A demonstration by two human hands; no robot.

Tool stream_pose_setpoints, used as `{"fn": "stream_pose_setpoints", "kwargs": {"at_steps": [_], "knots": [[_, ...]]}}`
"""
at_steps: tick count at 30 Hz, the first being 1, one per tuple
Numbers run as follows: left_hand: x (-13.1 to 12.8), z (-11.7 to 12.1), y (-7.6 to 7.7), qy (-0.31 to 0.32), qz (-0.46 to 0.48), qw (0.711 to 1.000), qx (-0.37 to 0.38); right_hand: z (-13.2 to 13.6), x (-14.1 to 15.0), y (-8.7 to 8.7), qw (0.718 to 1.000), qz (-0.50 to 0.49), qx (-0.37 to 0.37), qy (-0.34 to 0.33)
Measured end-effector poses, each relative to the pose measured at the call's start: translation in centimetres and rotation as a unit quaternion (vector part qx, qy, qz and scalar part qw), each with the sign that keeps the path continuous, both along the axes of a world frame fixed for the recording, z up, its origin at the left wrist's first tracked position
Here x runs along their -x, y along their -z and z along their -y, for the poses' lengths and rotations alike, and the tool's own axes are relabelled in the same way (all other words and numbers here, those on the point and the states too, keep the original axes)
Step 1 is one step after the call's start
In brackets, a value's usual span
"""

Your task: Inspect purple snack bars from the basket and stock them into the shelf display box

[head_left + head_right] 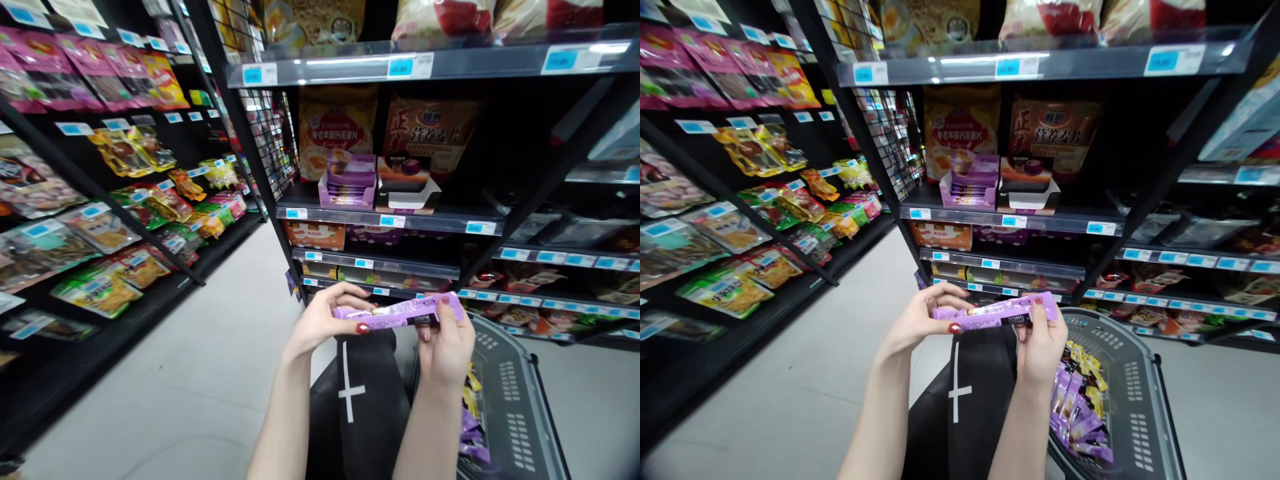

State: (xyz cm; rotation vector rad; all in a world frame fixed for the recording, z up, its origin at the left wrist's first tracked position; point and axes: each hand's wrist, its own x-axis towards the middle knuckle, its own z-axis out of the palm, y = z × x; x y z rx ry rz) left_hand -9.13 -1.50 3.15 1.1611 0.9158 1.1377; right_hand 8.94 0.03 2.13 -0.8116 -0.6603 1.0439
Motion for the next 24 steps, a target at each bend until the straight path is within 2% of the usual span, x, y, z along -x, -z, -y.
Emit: {"fn": "stream_pose_setpoints", "kwargs": {"at_steps": [2,5,9,13,17,19,21,24], "knots": [[-0.6,-0.1,0.8,-0.047,0.07,0.996,-0.028,0.4,-0.4,0.0,1.0,-0.008,-0.028,-0.005],[-1.9,0.1,1.0,-0.091,0.157,0.983,-0.035,0.9,-0.7,0.0,0.998,0.008,-0.065,-0.025],[-3.6,0.5,0.6,-0.124,0.167,0.978,-0.021,1.1,-0.4,0.4,0.997,0.022,-0.069,-0.033],[-4.9,1.5,-0.2,-0.196,0.093,0.975,-0.038,0.3,0.5,1.2,0.997,-0.023,-0.034,-0.064],[-6.0,3.1,-0.5,-0.303,-0.066,0.938,-0.157,-1.4,2.0,3.0,0.975,-0.158,0.042,-0.148],[-6.4,3.7,-0.4,-0.309,-0.134,0.915,-0.222,-1.9,3.0,3.8,0.958,-0.201,0.069,-0.194],[-6.6,3.9,-0.1,-0.282,-0.178,0.904,-0.267,-2.1,3.8,4.4,0.952,-0.209,0.063,-0.213],[-6.8,3.8,0.1,-0.274,-0.188,0.906,-0.263,-1.7,4.6,4.5,0.961,-0.207,0.012,-0.185]]}}
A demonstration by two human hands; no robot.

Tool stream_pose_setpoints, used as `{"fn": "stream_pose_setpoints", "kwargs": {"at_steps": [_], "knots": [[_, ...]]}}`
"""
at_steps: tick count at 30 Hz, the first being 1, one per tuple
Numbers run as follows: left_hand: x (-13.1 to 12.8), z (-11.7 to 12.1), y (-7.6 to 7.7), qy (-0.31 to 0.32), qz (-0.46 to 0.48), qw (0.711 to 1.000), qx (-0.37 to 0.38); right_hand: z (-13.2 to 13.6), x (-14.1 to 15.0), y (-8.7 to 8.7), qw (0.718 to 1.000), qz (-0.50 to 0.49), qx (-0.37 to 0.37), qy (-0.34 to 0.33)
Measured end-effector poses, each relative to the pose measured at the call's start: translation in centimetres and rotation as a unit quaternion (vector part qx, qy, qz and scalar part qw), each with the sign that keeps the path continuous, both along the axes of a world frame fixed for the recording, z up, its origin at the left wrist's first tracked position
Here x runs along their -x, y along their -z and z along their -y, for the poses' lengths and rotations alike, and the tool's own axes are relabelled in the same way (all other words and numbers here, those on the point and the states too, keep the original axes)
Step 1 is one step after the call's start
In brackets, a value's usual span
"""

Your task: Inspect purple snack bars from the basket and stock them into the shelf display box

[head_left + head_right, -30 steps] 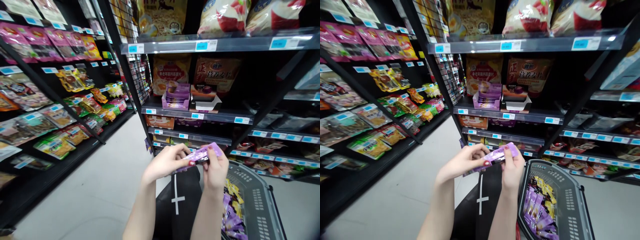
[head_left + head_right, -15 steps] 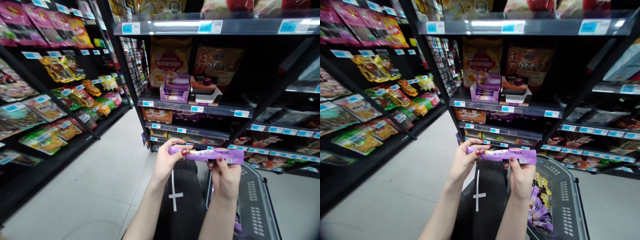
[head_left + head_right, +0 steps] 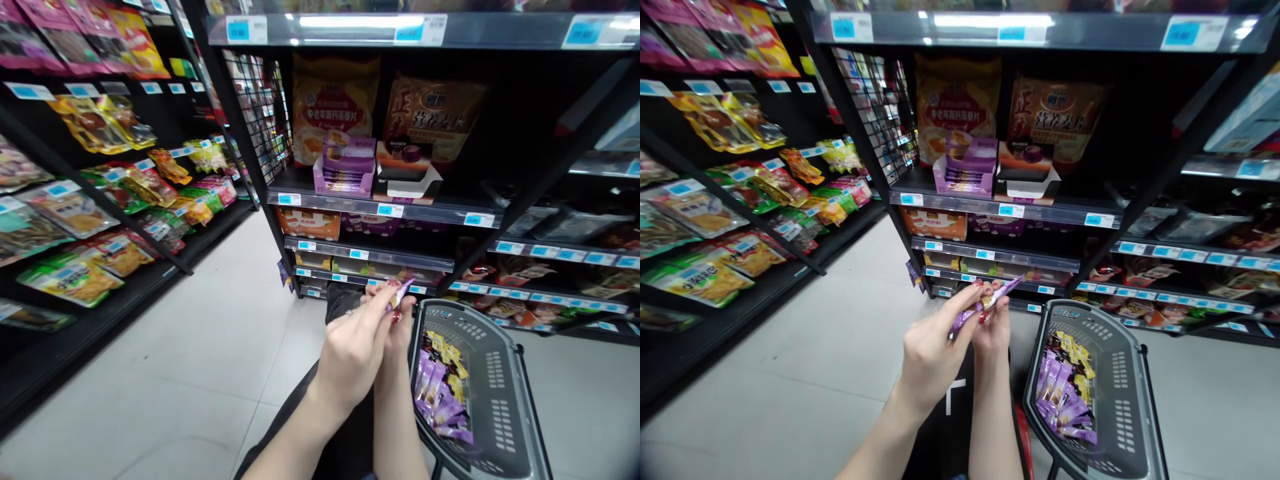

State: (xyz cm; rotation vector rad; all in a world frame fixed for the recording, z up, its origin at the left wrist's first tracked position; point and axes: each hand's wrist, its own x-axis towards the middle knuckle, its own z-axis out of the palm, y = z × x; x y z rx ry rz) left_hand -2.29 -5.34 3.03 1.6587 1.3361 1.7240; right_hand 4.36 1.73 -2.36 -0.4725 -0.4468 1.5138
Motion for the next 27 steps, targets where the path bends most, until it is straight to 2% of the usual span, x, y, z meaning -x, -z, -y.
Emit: {"fn": "stream_pose_setpoints", "kwargs": {"at_steps": [5,8,11,15,27], "knots": [[0.6,-0.8,0.0,-0.076,0.095,0.987,0.105,0.9,0.0,-1.0,0.998,-0.021,-0.007,0.065],[1.3,-1.4,-0.2,-0.066,0.147,0.976,0.144,1.3,-0.2,-1.8,0.993,0.0,0.022,0.119],[1.8,-1.6,-0.5,-0.029,0.204,0.97,0.132,1.7,-0.4,-2.7,0.986,0.036,0.049,0.153],[1.8,-1.3,-0.8,-0.006,0.219,0.97,0.11,2.0,-0.5,-3.4,0.982,0.062,0.068,0.168],[3.1,-2.4,-0.5,0.028,0.268,0.953,0.136,2.7,-0.2,-4.2,0.984,0.043,0.065,0.16]]}}
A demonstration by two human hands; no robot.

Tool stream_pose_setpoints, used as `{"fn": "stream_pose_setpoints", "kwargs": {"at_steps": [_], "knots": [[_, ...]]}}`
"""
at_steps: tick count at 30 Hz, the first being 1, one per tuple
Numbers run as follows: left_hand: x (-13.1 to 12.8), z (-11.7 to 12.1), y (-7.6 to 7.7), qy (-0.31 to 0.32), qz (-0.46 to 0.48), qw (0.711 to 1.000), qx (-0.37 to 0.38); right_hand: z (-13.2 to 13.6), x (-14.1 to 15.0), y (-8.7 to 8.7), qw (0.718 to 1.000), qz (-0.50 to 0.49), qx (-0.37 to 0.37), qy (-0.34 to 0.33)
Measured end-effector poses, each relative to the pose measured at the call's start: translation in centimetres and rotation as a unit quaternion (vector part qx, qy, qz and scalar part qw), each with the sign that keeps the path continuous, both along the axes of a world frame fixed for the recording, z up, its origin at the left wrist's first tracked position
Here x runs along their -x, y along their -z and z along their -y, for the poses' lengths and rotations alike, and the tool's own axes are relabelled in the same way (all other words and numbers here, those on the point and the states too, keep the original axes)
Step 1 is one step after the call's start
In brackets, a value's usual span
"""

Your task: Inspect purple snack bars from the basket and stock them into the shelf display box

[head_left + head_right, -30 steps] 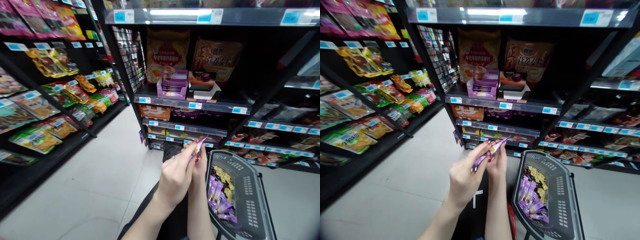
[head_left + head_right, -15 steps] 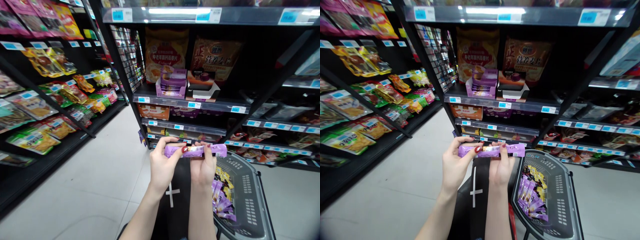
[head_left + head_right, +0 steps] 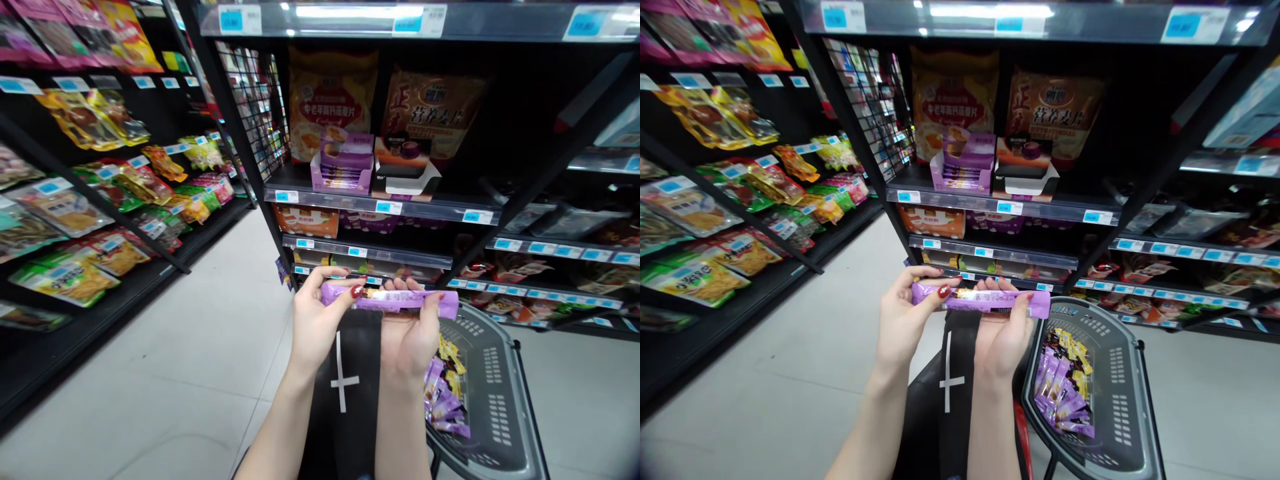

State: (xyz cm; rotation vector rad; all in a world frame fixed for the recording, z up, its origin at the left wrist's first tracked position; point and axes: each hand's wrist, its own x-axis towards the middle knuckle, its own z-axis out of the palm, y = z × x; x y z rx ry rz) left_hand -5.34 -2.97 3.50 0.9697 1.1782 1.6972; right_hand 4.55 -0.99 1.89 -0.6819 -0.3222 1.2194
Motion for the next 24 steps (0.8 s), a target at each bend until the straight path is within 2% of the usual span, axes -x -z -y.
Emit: {"fn": "stream_pose_setpoints", "kwargs": {"at_steps": [6,12,18,24], "knots": [[0.3,0.3,-0.2,0.013,-0.004,1.0,-0.019,0.2,-0.9,-0.1,0.999,0.05,-0.001,0.018],[0.8,0.6,-0.4,0.133,0.088,0.987,-0.009,0.2,-1.9,-0.1,0.991,0.103,-0.025,0.084],[0.7,0.6,-0.3,0.108,0.125,0.986,0.005,-0.1,-2.5,-0.3,0.982,0.128,-0.069,0.123],[0.8,0.2,-0.1,0.096,0.136,0.986,0.011,0.0,-2.3,-0.4,0.984,0.127,-0.07,0.107]]}}
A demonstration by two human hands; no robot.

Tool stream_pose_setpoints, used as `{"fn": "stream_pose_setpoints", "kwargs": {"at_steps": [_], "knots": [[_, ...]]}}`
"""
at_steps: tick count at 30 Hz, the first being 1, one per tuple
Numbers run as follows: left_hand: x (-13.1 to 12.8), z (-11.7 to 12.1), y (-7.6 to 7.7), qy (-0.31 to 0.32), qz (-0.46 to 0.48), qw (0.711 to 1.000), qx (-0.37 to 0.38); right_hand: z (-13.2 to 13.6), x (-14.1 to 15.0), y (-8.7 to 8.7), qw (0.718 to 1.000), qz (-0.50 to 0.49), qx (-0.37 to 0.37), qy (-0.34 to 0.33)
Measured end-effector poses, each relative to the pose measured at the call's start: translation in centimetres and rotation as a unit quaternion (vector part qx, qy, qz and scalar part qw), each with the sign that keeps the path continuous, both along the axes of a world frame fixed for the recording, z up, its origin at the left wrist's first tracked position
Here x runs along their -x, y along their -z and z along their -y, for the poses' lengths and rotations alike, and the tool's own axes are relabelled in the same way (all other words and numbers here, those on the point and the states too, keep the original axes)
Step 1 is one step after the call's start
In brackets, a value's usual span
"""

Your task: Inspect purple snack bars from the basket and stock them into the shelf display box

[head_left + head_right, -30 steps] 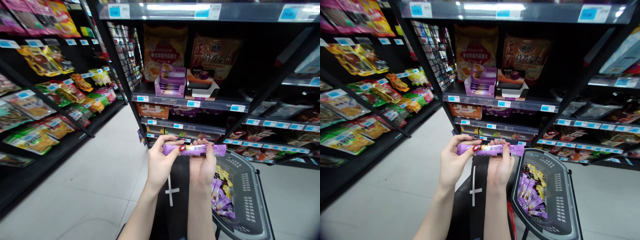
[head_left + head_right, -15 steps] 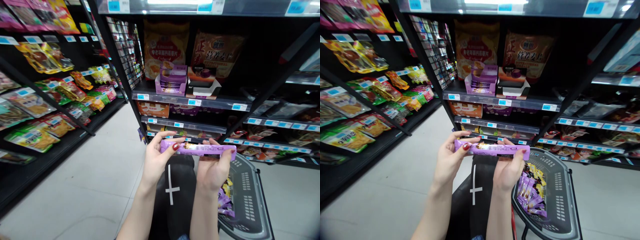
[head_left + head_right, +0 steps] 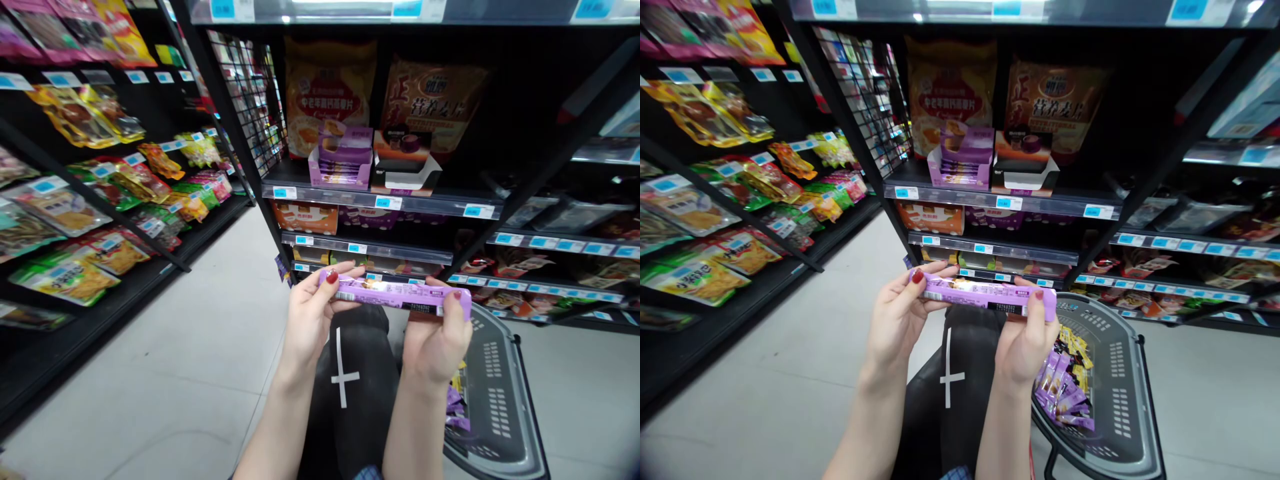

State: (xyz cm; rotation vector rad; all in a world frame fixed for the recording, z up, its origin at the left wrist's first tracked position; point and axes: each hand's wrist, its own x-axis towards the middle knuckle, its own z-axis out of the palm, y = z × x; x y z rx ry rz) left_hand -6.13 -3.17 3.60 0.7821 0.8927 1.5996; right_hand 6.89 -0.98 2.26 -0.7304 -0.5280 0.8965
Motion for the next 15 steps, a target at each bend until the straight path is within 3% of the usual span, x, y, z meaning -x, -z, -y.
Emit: {"fn": "stream_pose_setpoints", "kwargs": {"at_steps": [4,7,10,15], "knots": [[0.3,-0.1,0.0,0.011,-0.003,1.0,-0.006,-0.2,-0.2,0.2,1.0,0.005,-0.004,-0.002],[0.9,-0.3,0.1,0.082,-0.021,0.996,0.018,-0.6,-1.2,0.7,0.999,0.033,-0.006,-0.009],[1.5,-0.4,0.2,0.149,-0.037,0.987,0.046,-0.9,-2.9,1.4,0.996,0.062,-0.007,-0.061],[1.5,-0.4,0.3,0.143,-0.033,0.989,0.011,-1.1,-4.5,1.8,0.986,0.019,-0.075,-0.147]]}}
